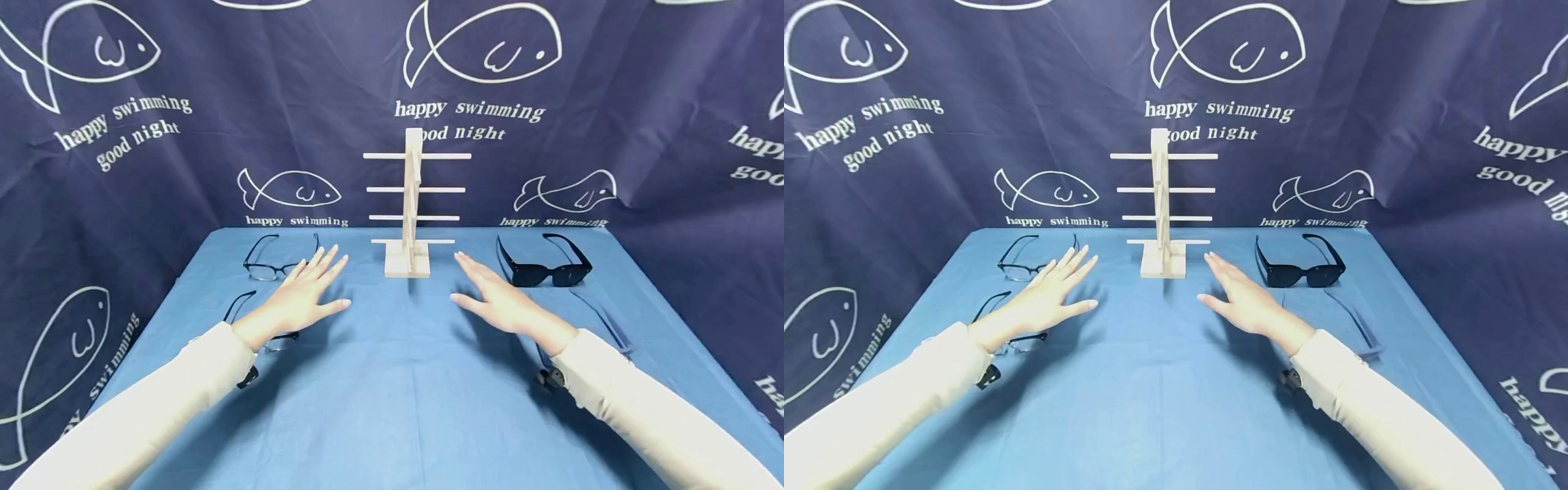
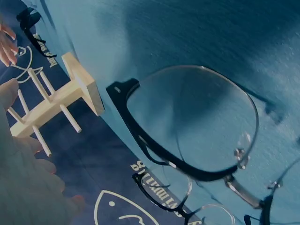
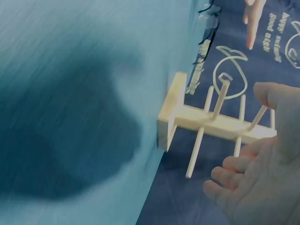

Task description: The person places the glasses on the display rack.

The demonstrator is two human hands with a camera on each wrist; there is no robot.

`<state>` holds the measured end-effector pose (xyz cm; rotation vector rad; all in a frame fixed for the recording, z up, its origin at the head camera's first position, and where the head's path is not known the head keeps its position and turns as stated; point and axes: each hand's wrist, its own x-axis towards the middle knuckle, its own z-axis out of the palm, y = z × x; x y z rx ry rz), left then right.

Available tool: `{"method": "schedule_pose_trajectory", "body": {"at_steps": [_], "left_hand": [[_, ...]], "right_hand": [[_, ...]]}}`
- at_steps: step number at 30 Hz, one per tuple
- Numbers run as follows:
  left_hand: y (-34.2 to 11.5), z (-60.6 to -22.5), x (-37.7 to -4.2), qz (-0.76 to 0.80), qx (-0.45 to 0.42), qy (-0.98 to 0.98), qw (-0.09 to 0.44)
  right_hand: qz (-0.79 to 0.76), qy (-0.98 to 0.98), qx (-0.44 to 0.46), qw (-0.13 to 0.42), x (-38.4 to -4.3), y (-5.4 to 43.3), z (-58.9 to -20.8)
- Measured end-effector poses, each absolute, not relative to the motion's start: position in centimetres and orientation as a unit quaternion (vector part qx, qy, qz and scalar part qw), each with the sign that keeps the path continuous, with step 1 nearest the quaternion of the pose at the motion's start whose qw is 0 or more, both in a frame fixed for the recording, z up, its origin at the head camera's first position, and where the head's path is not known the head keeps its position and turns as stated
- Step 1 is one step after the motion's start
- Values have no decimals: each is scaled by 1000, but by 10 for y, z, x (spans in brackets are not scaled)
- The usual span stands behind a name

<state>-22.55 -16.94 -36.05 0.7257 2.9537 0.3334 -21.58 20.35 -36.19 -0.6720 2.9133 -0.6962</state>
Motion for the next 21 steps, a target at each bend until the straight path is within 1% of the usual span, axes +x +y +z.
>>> {"method": "schedule_pose_trajectory", "body": {"at_steps": [4, 14, 21], "left_hand": [[-171, -360, -224, 106, 234, 965, 51], [-180, -360, -225, 135, 240, 960, 47], [-186, -353, -225, 147, 235, 960, 44]], "right_hand": [[-241, 947, -207, 42, -211, 197, -362], [-290, 937, -188, 48, -211, 175, -349], [-324, 929, -172, 52, -212, 164, -342]]}}
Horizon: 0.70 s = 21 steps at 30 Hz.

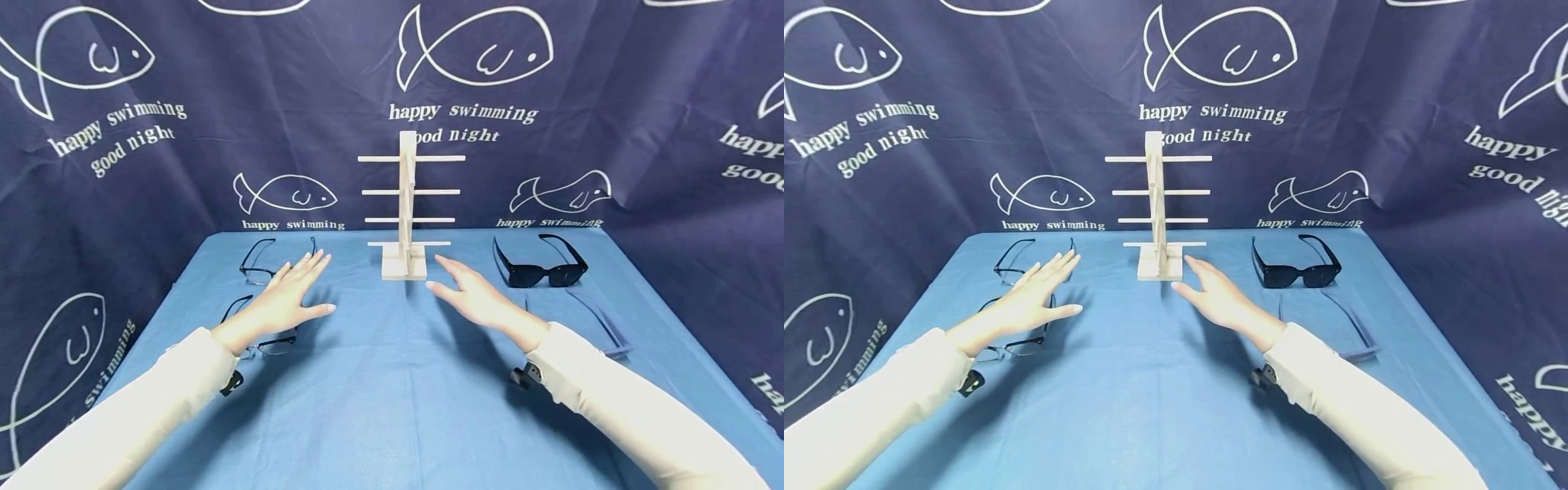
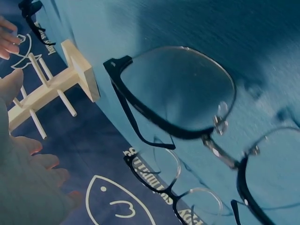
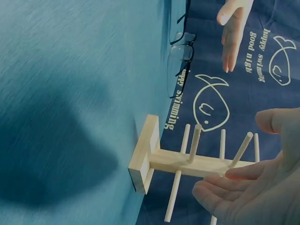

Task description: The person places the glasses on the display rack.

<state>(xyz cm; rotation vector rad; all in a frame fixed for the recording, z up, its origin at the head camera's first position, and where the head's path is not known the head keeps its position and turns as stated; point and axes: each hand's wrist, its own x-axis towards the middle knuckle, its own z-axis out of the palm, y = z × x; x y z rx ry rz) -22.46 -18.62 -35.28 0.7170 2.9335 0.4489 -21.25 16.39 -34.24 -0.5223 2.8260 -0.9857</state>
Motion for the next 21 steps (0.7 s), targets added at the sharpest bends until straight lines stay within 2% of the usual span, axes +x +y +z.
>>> {"method": "schedule_pose_trajectory", "body": {"at_steps": [9, 21], "left_hand": [[-191, -350, -226, 160, 229, 959, 50], [-205, -351, -222, 184, 206, 960, 48]], "right_hand": [[-370, 914, -166, 29, -216, 148, -341], [-423, 893, -146, 49, -216, 126, -339]]}}
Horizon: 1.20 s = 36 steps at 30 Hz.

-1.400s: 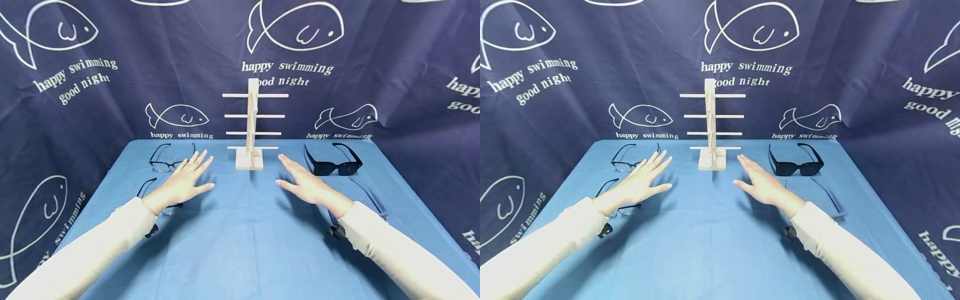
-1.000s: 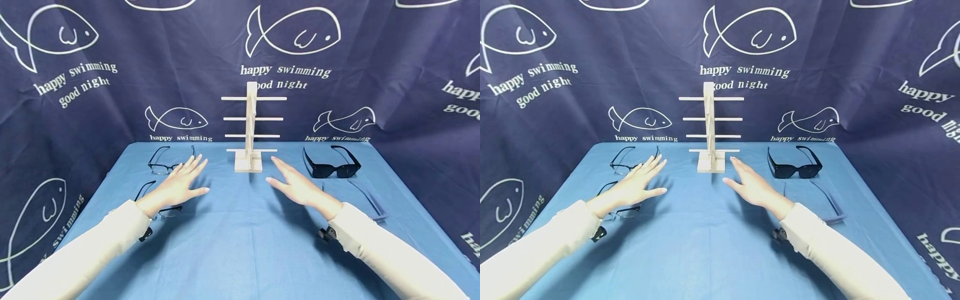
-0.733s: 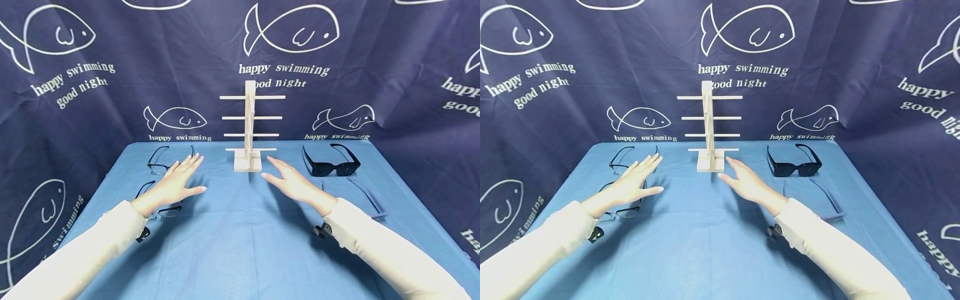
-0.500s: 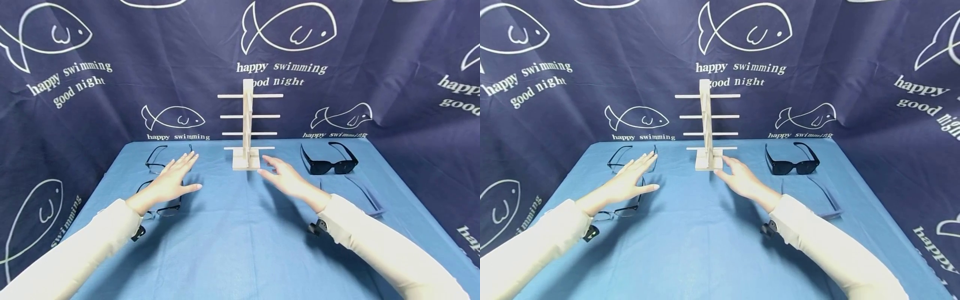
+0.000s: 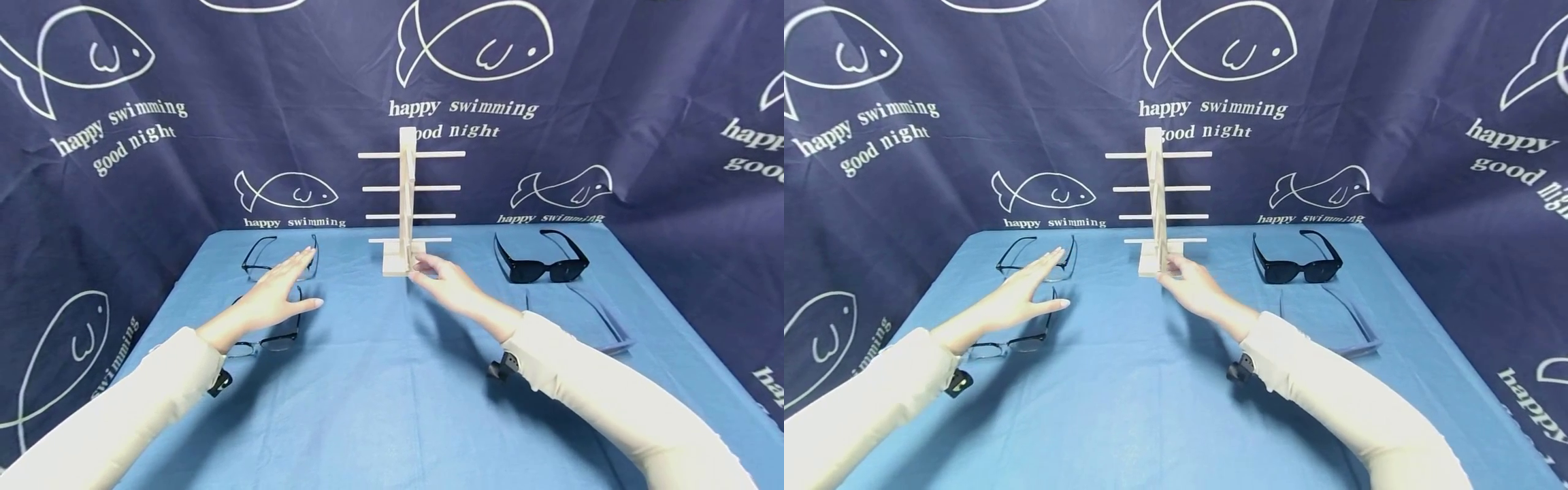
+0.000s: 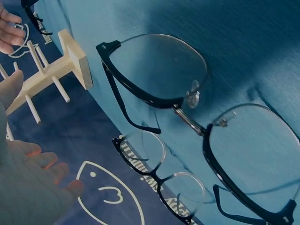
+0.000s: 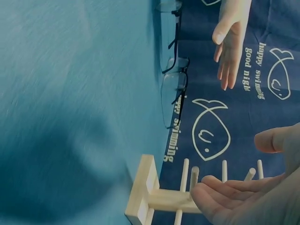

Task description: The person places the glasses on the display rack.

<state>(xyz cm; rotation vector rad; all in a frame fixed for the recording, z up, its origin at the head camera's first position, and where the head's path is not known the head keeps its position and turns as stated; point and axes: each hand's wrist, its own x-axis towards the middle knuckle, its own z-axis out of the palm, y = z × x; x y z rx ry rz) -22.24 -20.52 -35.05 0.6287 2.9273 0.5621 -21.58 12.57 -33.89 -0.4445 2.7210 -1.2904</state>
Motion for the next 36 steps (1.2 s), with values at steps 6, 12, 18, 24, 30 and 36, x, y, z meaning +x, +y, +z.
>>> {"method": "schedule_pose_trajectory", "body": {"at_steps": [6, 12, 18, 24, 30, 36], "left_hand": [[-212, -351, -223, 190, 198, 960, 47], [-213, -353, -223, 203, 200, 957, 56], [-218, -355, -222, 228, 193, 952, 71], [-227, -354, -222, 236, 175, 952, 86], [-232, -353, -221, 243, 172, 950, 91], [-237, -353, -218, 244, 175, 951, 80]], "right_hand": [[-475, 868, -128, 70, -216, 112, -337], [-556, 818, -87, 118, -215, 99, -344], [-615, 774, -80, 130, -211, 80, -353], [-622, 763, -92, 150, -209, 61, -354], [-620, 762, -87, 162, -210, 47, -354], [-628, 757, -71, 167, -207, 39, -356]]}}
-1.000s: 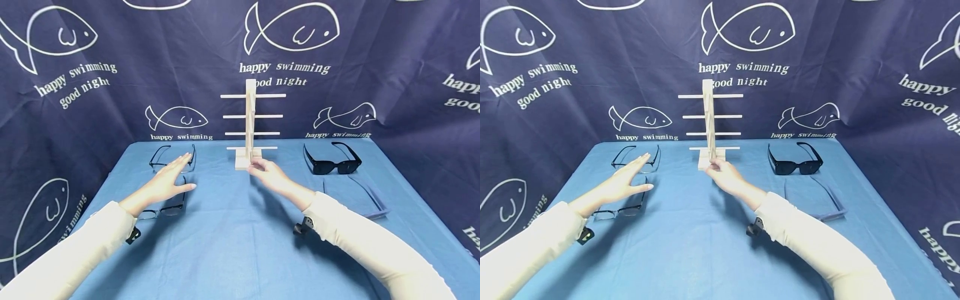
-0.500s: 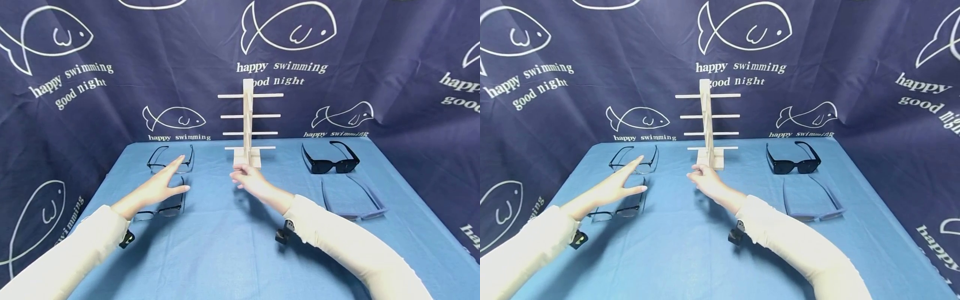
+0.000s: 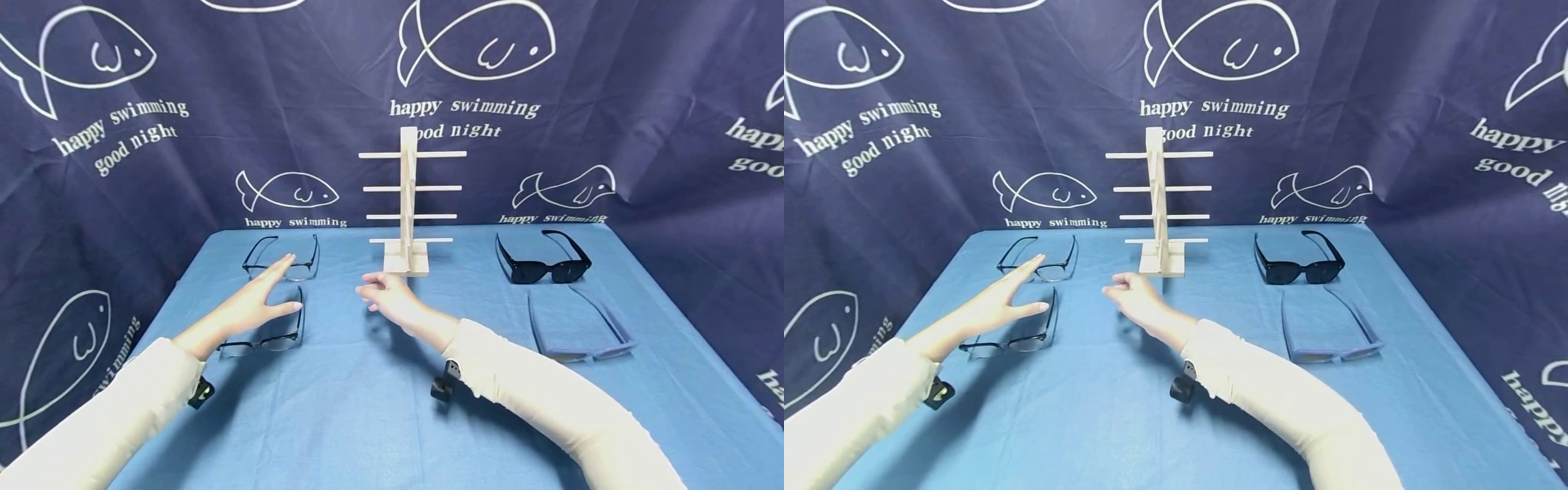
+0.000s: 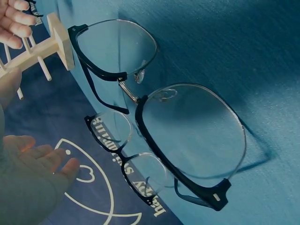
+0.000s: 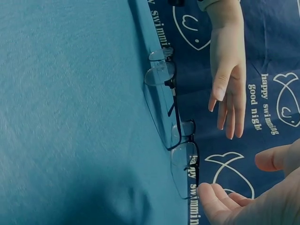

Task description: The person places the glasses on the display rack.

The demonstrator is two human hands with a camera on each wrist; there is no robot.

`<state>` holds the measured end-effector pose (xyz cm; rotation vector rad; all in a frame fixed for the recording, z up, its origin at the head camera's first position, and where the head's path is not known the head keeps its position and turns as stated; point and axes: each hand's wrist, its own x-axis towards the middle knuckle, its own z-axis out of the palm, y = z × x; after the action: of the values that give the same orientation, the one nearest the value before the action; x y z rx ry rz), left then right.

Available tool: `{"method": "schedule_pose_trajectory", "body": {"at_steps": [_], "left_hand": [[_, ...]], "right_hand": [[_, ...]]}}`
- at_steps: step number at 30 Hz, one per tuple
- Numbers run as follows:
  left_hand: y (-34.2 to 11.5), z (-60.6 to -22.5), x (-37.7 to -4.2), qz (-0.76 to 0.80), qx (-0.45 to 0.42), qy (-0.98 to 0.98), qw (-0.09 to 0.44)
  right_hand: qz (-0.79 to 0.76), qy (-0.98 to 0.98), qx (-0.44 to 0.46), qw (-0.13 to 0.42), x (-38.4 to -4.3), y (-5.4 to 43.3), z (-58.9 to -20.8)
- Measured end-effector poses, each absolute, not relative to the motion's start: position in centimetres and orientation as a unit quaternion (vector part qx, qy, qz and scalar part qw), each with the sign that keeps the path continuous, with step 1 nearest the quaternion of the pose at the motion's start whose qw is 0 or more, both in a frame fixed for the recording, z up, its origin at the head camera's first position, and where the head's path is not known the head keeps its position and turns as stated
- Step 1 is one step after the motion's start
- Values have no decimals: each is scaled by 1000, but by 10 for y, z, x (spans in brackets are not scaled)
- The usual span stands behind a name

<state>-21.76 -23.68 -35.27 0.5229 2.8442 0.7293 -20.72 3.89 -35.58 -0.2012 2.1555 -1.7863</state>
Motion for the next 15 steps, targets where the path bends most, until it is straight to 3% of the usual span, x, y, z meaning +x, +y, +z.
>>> {"method": "schedule_pose_trajectory", "body": {"at_steps": [15], "left_hand": [[-254, -360, -210, 268, 144, 952, 37]], "right_hand": [[-639, 748, -48, 171, -208, 13, -367]]}}
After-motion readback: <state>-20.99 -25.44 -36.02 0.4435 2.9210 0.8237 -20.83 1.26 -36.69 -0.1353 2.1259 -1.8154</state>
